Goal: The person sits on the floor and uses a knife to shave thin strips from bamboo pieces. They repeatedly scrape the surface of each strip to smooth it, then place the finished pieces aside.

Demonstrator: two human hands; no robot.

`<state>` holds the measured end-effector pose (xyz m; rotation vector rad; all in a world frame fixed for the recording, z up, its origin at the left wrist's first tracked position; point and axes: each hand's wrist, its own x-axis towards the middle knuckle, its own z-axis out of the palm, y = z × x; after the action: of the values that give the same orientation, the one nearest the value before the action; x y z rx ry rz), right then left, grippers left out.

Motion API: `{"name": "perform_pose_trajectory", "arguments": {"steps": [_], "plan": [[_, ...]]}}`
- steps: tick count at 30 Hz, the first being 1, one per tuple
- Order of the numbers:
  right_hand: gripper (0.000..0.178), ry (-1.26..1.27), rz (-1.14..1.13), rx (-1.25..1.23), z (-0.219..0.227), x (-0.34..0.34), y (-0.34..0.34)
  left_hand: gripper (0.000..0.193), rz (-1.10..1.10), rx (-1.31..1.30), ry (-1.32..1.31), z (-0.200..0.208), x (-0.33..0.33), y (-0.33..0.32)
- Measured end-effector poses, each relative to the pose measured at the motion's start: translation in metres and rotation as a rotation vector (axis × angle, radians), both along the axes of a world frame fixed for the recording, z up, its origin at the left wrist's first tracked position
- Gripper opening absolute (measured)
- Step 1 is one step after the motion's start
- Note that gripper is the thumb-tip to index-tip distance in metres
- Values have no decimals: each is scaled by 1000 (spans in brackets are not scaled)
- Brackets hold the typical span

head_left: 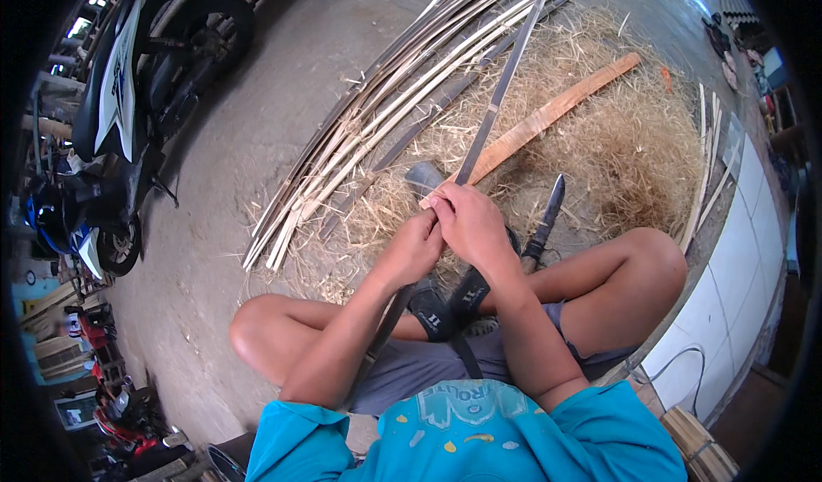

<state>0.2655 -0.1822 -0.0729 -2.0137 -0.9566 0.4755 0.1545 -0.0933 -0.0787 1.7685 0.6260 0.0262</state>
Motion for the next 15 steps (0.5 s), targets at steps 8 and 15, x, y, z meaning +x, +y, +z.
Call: {"name": "perform_pose_trajectory", "arguments": {"steps": [8,15], "plan": [[15,1266,-561,605,-26,8,-18,30,153,-471,89,18,2,11],[14,1714,-495,370,-59,0,-15,38,207,-578,63,18,-3,5]]}}
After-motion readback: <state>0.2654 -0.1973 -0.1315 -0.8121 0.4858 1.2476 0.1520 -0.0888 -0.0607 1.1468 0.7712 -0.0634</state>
